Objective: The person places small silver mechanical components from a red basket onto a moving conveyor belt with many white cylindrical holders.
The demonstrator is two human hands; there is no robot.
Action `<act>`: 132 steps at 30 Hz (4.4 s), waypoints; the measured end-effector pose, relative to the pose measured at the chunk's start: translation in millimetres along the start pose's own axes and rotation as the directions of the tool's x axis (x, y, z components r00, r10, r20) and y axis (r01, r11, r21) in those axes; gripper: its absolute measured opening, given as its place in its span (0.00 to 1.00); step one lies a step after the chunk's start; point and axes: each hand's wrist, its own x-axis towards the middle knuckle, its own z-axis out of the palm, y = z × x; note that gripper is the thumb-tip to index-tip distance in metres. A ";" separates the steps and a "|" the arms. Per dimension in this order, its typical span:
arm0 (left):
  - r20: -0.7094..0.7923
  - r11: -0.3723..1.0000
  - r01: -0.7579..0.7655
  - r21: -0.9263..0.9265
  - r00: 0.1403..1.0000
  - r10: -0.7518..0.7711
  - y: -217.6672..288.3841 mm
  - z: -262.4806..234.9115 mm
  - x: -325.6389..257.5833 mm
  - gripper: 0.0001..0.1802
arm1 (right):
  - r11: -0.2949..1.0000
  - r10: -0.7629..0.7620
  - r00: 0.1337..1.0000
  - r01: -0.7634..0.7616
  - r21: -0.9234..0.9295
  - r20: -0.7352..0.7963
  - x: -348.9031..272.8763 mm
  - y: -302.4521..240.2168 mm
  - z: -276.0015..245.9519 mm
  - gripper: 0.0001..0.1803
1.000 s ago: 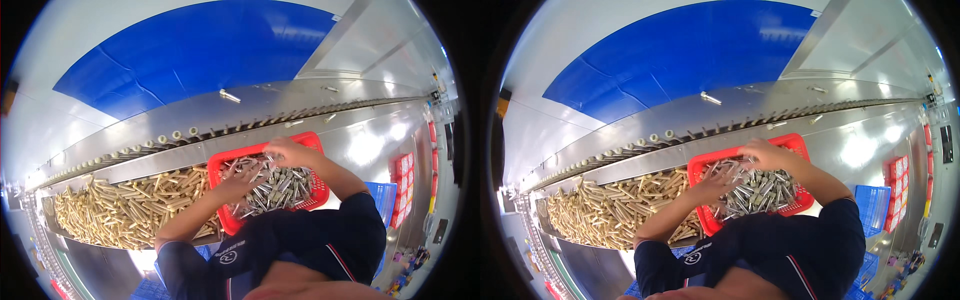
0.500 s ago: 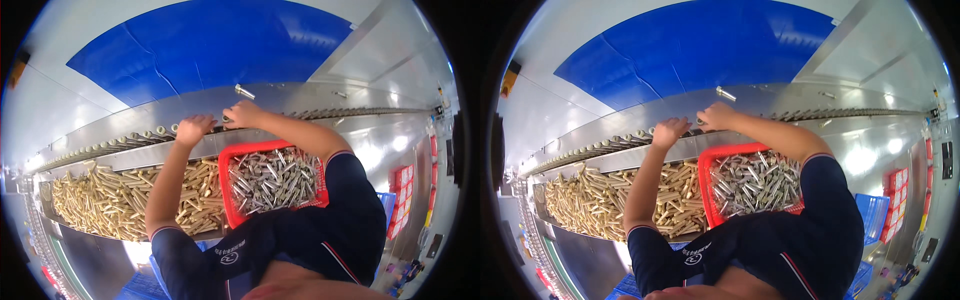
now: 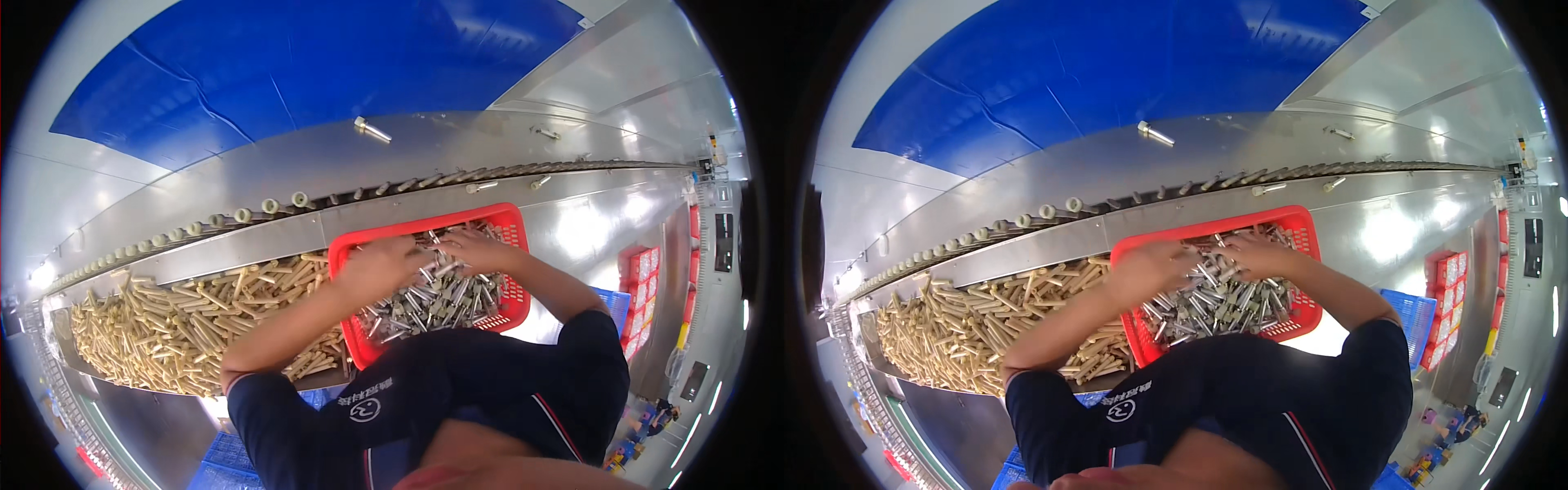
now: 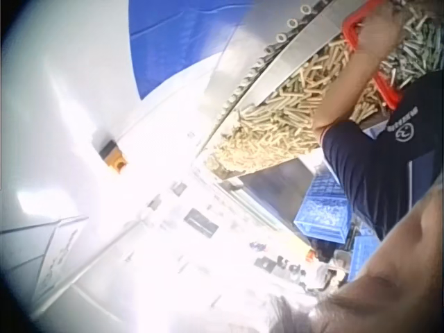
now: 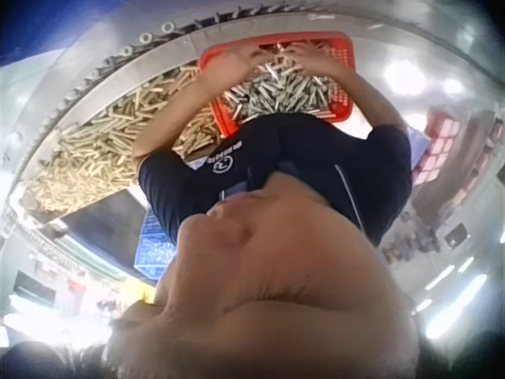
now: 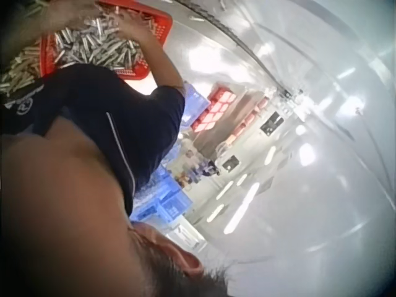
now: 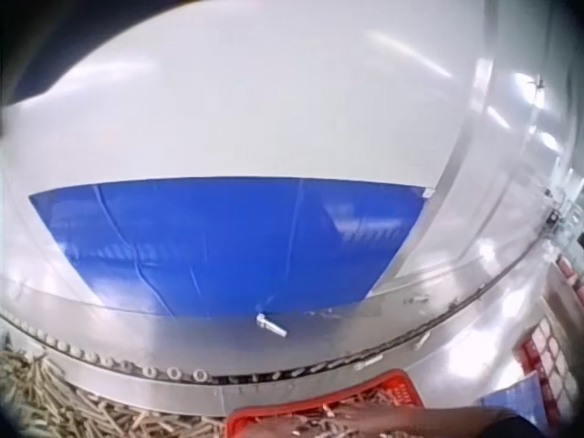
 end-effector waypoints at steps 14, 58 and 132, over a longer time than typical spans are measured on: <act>-0.366 0.807 0.320 0.496 0.920 -0.140 -140.9 -52.9 -66.5 0.19 | 0.906 0.015 0.999 0.008 -0.423 0.050 249.3 -84.4 -46.0 0.18; -0.616 0.763 0.553 0.334 0.741 -0.268 -93.1 -41.9 -127.8 0.28 | 0.826 -0.123 0.988 0.154 -0.542 0.093 131.9 -89.3 -62.6 0.27; -0.616 0.909 0.296 0.294 0.786 -0.056 -121.1 -133.6 -96.8 0.10 | 0.899 -0.334 0.935 0.278 -0.337 -0.120 296.8 -99.9 -17.8 0.15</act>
